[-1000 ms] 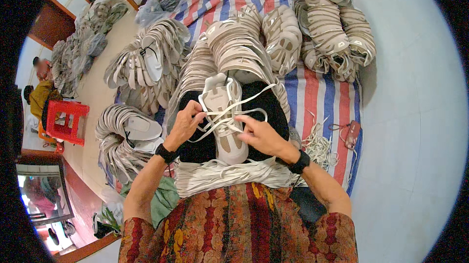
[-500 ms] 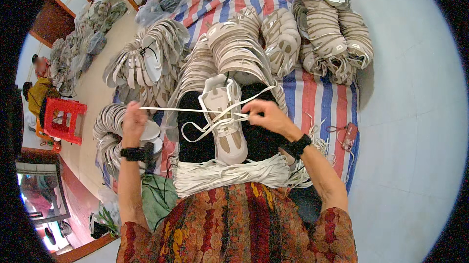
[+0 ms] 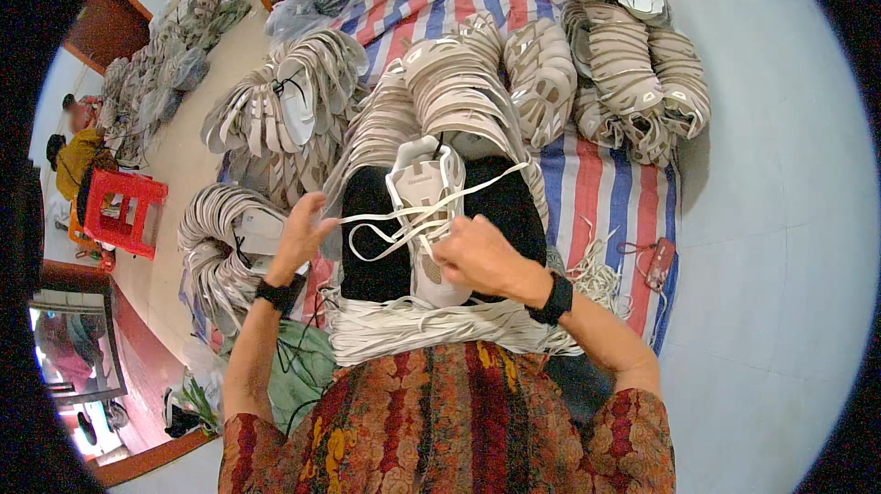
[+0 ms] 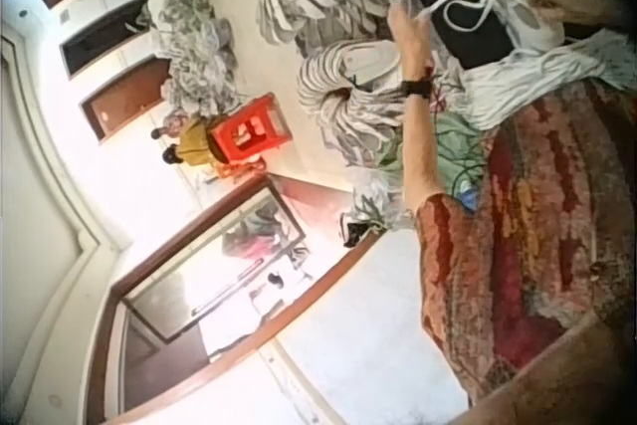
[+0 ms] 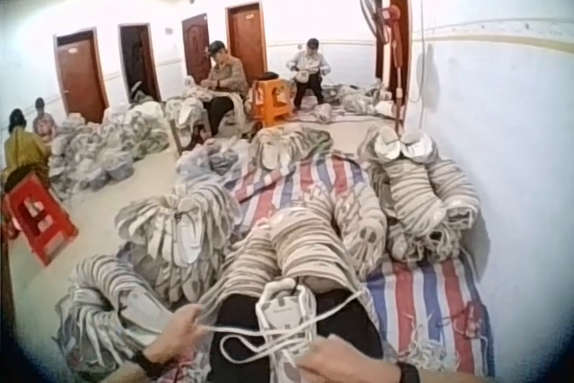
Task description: Lacing a white sneaker while sitting on the floor surrounded by many other shoes and laces.
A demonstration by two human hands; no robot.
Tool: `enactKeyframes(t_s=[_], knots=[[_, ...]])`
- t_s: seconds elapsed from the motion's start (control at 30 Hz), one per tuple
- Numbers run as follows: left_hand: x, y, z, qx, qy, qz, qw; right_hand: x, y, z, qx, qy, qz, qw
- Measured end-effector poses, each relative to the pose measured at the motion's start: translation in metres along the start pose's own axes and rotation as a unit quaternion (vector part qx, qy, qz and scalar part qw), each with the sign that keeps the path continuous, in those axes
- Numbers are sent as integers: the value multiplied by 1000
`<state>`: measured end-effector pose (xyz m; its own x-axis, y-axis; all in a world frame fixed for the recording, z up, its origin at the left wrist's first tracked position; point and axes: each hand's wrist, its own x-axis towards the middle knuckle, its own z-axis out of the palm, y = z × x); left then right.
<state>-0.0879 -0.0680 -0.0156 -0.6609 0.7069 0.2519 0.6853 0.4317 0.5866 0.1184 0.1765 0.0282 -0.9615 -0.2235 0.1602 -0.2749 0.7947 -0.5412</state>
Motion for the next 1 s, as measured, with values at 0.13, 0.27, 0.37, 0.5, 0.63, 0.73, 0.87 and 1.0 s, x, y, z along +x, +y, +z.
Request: enactKeyframes(t_s=[0.13, 0.27, 0.37, 0.5, 0.63, 0.73, 0.87, 1.0], knots=[[14, 42, 30, -35, -64, 77, 994, 5, 18, -9, -196, 91, 8, 976], [24, 64, 47, -74, -147, 36, 986, 7, 27, 1, -222, 206, 36, 952], [23, 61, 49, -63, -154, 55, 985, 13, 23, 7, -177, 259, 69, 947], [22, 65, 47, -104, -98, 61, 988, 18, 20, 11, 77, 273, 136, 949], [26, 72, 46, -131, -92, 50, 986, 13, 27, 13, 181, 241, 167, 939], [26, 73, 45, -148, -98, 22, 984, 10, 35, -1, 363, 106, 183, 907], [24, 72, 48, -149, -88, 6, 985, 14, 40, -25, 338, -45, 284, 896], [25, 74, 52, -151, -73, -3, 986, 7, 62, -11, 515, 38, 276, 811]])
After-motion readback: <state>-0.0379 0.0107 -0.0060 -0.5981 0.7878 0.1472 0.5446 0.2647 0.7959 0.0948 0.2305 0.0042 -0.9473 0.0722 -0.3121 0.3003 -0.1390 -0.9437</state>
